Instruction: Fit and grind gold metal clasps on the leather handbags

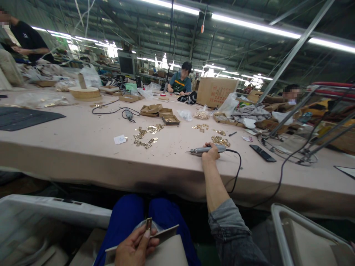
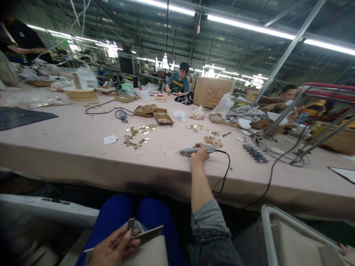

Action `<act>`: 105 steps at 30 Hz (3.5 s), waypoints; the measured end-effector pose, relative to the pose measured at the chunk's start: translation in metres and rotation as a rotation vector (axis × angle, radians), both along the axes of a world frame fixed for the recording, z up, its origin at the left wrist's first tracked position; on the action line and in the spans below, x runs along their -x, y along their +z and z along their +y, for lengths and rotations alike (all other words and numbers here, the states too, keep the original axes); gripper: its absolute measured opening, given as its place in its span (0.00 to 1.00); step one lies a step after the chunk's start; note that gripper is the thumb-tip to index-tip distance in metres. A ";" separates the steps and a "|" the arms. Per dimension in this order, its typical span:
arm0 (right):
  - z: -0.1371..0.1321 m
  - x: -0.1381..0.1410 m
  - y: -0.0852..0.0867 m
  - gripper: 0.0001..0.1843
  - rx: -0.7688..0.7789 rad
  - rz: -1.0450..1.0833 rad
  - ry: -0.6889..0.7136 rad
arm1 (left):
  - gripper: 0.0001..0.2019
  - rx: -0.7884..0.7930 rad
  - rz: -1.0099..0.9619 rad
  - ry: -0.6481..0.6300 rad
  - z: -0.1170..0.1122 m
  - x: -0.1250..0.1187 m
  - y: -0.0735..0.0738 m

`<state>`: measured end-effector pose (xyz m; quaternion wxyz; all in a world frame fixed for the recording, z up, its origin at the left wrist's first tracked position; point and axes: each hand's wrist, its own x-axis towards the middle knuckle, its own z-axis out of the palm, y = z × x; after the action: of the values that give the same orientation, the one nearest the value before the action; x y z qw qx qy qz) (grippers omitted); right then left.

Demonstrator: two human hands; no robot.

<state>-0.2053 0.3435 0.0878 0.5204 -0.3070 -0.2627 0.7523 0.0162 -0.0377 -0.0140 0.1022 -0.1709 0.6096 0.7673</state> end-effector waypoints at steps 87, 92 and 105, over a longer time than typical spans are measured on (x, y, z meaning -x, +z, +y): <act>-0.254 -0.205 -0.022 0.11 -0.371 0.005 0.532 | 0.12 0.055 0.064 -0.213 -0.005 -0.001 0.002; -0.253 -0.204 -0.025 0.11 -0.369 0.002 0.514 | 0.13 0.030 0.040 -0.230 -0.007 -0.001 0.006; -0.253 -0.205 -0.023 0.12 -0.368 -0.043 0.490 | 0.08 0.012 0.109 -0.233 -0.007 -0.003 0.001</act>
<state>-0.0001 0.0903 0.0648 0.3646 -0.1509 -0.4718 0.7885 0.0191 -0.0442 -0.0128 0.1563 -0.0576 0.6345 0.7548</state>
